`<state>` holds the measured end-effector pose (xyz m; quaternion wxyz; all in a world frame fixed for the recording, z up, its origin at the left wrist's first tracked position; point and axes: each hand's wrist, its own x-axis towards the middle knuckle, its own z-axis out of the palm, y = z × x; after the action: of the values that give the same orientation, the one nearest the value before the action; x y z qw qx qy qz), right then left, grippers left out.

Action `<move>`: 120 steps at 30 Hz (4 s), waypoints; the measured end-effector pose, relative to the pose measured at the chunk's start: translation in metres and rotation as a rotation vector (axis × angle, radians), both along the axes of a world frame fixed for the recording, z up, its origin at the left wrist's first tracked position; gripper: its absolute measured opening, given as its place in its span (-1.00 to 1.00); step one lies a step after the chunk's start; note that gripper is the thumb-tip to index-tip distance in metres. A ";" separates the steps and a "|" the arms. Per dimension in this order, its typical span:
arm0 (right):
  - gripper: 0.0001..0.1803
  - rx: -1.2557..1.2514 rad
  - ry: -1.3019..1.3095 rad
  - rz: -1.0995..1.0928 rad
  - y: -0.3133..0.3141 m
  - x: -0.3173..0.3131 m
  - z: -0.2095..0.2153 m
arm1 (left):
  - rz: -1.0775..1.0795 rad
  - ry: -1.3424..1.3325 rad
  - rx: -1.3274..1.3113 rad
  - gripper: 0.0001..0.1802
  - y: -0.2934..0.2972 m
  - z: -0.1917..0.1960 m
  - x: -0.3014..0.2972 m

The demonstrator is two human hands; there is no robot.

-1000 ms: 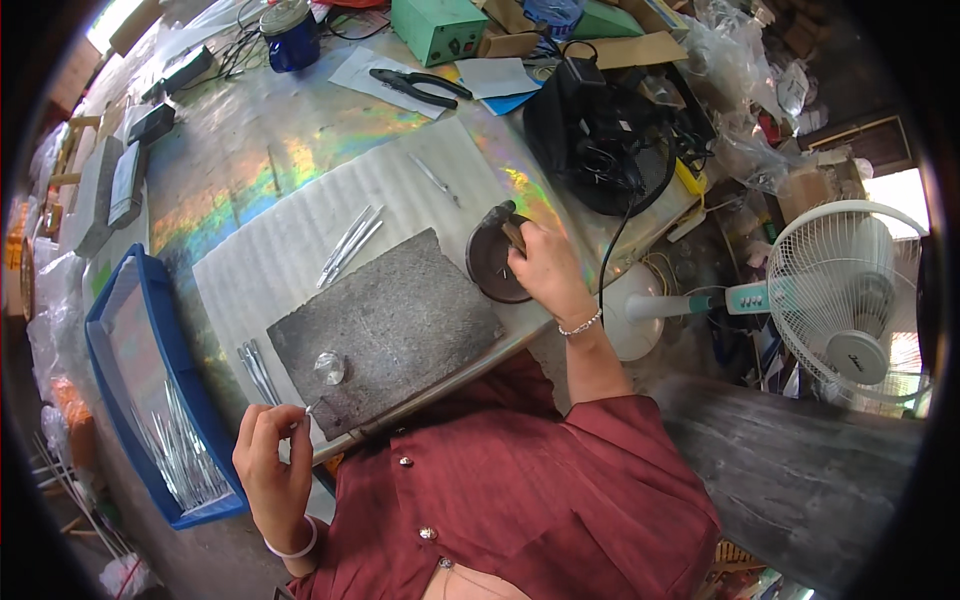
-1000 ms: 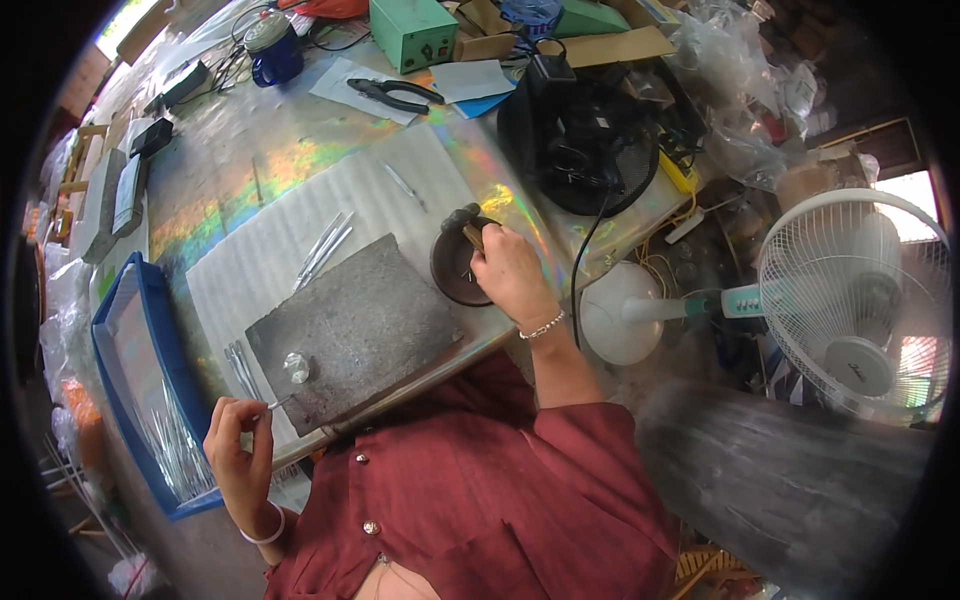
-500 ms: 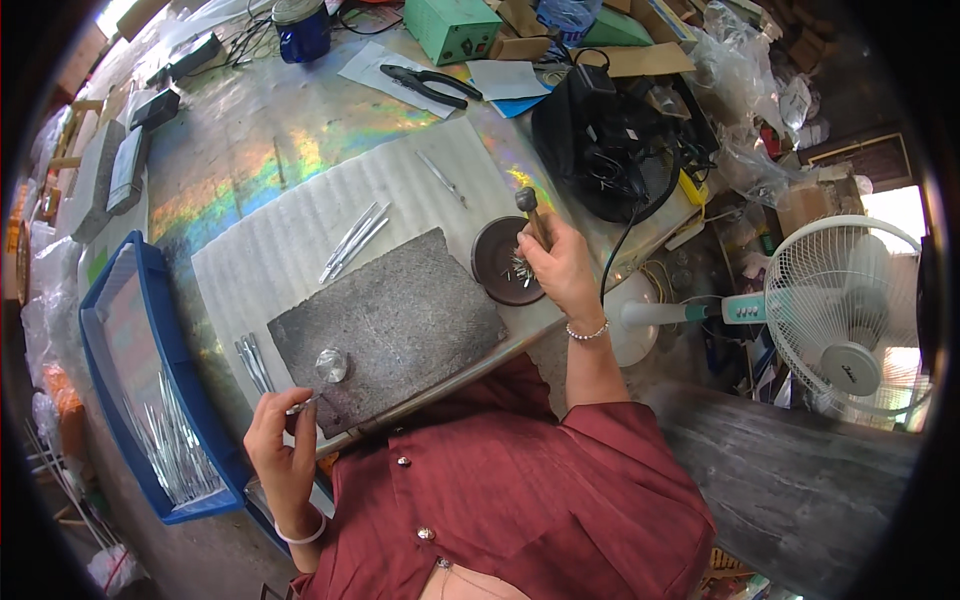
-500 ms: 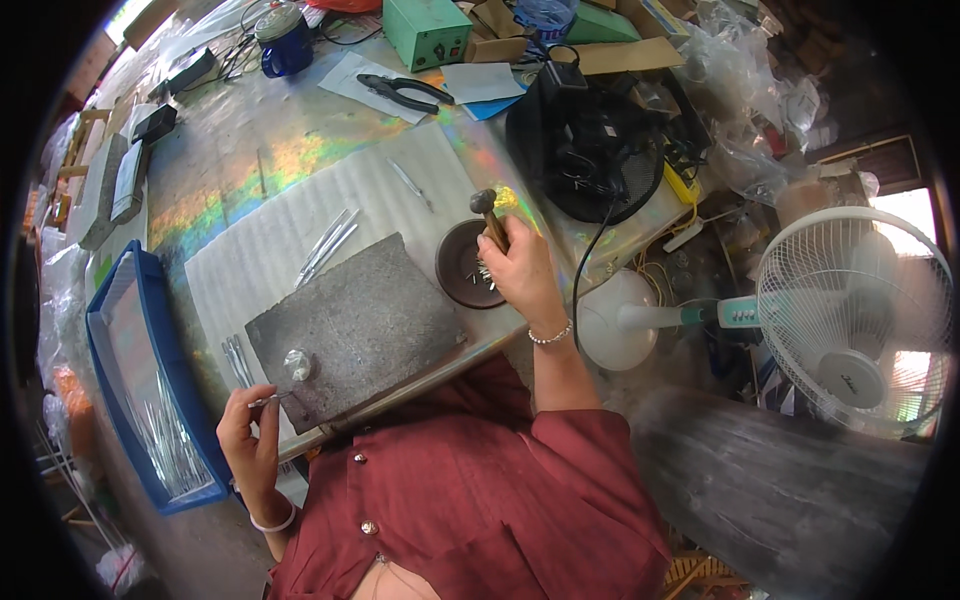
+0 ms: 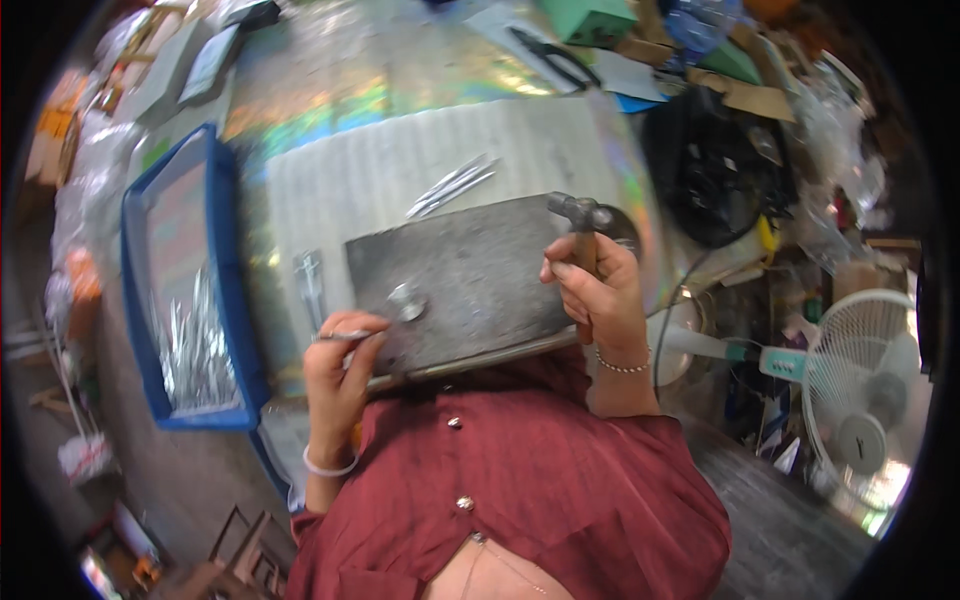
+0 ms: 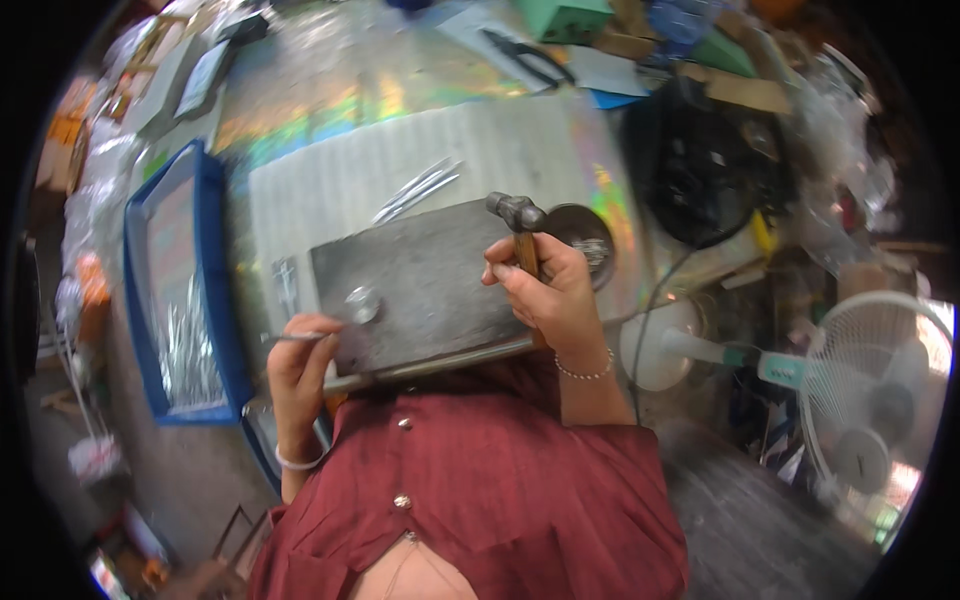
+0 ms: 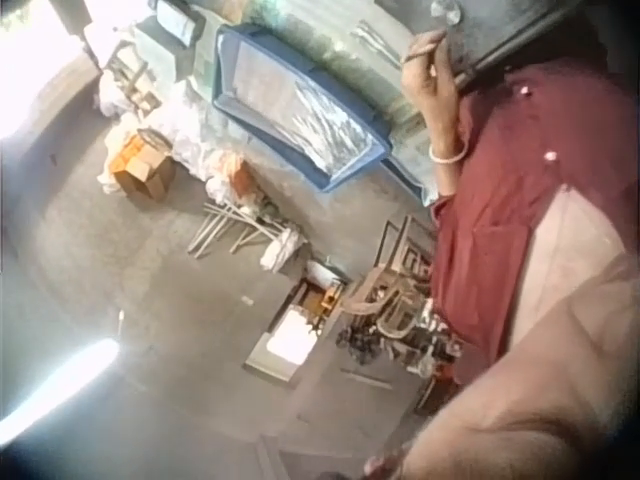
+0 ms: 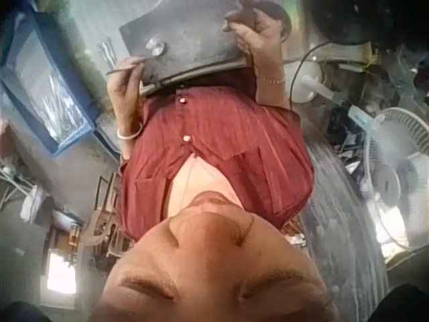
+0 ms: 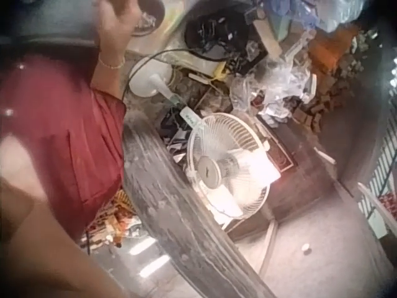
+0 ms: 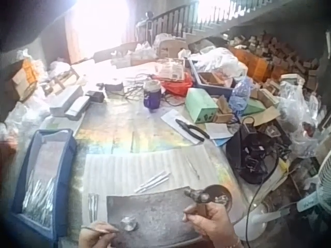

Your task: Assemble small metal rods with flat circular plates using a hammer and pliers to secure them.

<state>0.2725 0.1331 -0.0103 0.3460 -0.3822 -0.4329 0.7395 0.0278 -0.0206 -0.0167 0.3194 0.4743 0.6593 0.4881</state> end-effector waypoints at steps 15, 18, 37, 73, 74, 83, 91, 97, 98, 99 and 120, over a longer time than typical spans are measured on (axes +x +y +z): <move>-0.86 0.112 0.083 0.468 -0.051 -0.073 0.018 | -0.110 -1.405 0.061 -0.79 -0.001 -0.011 0.014; -0.86 0.111 0.079 0.471 -0.054 -0.074 0.016 | -0.112 -1.396 0.054 -0.79 -0.001 -0.007 0.015; -0.74 -0.058 0.231 0.450 -0.050 -0.076 0.007 | -0.121 -1.366 0.112 -0.87 0.001 -0.012 0.023; -0.57 0.170 -0.017 0.371 -0.027 -0.050 -0.020 | 0.061 -0.348 0.057 -0.92 0.020 -0.020 0.008; -0.55 0.171 -0.040 0.389 -0.026 -0.051 -0.017 | 0.056 -0.350 0.055 -0.92 0.020 -0.021 0.008; -0.55 0.327 -0.224 0.350 -0.027 -0.052 -0.025 | 0.074 -0.265 0.059 -0.92 0.021 -0.022 0.011; -0.60 0.386 -0.245 0.318 -0.027 -0.052 -0.027 | 0.085 -0.254 0.053 -0.93 0.022 -0.021 0.013; -0.57 -0.169 0.101 0.271 -0.034 -0.056 -0.003 | -0.034 0.397 0.231 -0.77 0.028 -0.018 0.012; -0.59 -0.049 0.124 0.250 -0.038 -0.059 0.002 | -0.032 0.398 0.233 -0.77 0.028 -0.015 0.015; -0.61 0.072 0.148 0.228 -0.040 -0.060 0.008 | -0.037 0.466 0.233 -0.73 0.029 -0.013 0.019; -0.59 0.607 -0.278 0.530 -0.027 -0.057 0.084 | -0.079 0.453 0.282 -0.77 0.026 -0.018 0.007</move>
<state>0.2155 0.1060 0.0735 0.1790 -0.2345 -0.7569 0.5831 0.0347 0.0051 -0.0343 0.1137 0.6367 0.6204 0.4437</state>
